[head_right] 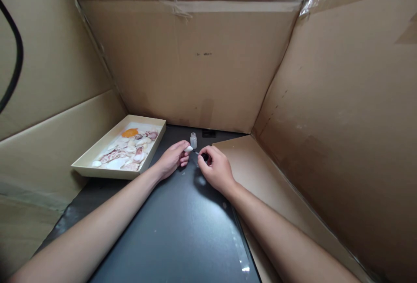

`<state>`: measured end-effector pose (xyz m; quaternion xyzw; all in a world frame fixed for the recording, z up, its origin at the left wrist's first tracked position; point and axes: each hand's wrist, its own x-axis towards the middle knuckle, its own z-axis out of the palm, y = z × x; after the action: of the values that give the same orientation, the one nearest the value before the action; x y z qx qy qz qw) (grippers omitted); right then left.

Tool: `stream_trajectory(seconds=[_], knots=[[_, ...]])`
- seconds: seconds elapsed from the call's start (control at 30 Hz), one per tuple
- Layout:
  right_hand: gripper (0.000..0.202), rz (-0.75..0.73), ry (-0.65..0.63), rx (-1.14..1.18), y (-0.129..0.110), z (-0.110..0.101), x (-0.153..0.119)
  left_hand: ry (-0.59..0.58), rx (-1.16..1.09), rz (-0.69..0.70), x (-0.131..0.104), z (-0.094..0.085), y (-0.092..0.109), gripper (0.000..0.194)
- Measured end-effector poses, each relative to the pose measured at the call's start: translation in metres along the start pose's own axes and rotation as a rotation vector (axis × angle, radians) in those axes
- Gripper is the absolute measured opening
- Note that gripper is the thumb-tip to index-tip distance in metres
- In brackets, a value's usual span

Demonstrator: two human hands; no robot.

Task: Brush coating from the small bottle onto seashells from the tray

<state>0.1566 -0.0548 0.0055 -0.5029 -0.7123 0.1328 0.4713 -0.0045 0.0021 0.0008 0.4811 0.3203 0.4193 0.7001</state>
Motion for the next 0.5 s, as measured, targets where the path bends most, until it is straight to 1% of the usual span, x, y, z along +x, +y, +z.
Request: stream_trajectory(seconds=[0.1,0.17,0.23,0.3,0.37,0.43,0.5], knots=[[0.009,-0.007,0.027,0.039,-0.0007,-0.0003,-0.0003,-0.003,0.001,-0.003,-0.0005,0.0004,0.0007,0.029],[0.009,-0.034,0.012,0.053,-0.0011,-0.0005,-0.0005,-0.004,0.005,-0.006,-0.0011,0.0008,0.0014,0.027],[0.008,-0.028,0.001,0.023,-0.0012,-0.0006,-0.0006,-0.003,0.007,-0.008,-0.0016,0.001,0.0021,0.025],[0.008,-0.006,0.025,0.008,-0.001,-0.0006,-0.0006,-0.001,0.011,-0.01,-0.0018,0.0011,0.0023,0.024],[0.009,-0.014,0.043,0.032,-0.0009,-0.0005,-0.0005,0.006,0.016,-0.01,-0.0015,0.0009,0.0021,0.022],[0.009,-0.033,0.017,0.031,-0.0008,-0.0004,-0.0005,0.009,0.024,-0.009,-0.0007,0.0006,0.0016,0.021],[0.008,-0.01,-0.009,-0.014,-0.0007,-0.0004,-0.0003,0.01,0.031,-0.007,0.0002,0.0004,0.001,0.02]])
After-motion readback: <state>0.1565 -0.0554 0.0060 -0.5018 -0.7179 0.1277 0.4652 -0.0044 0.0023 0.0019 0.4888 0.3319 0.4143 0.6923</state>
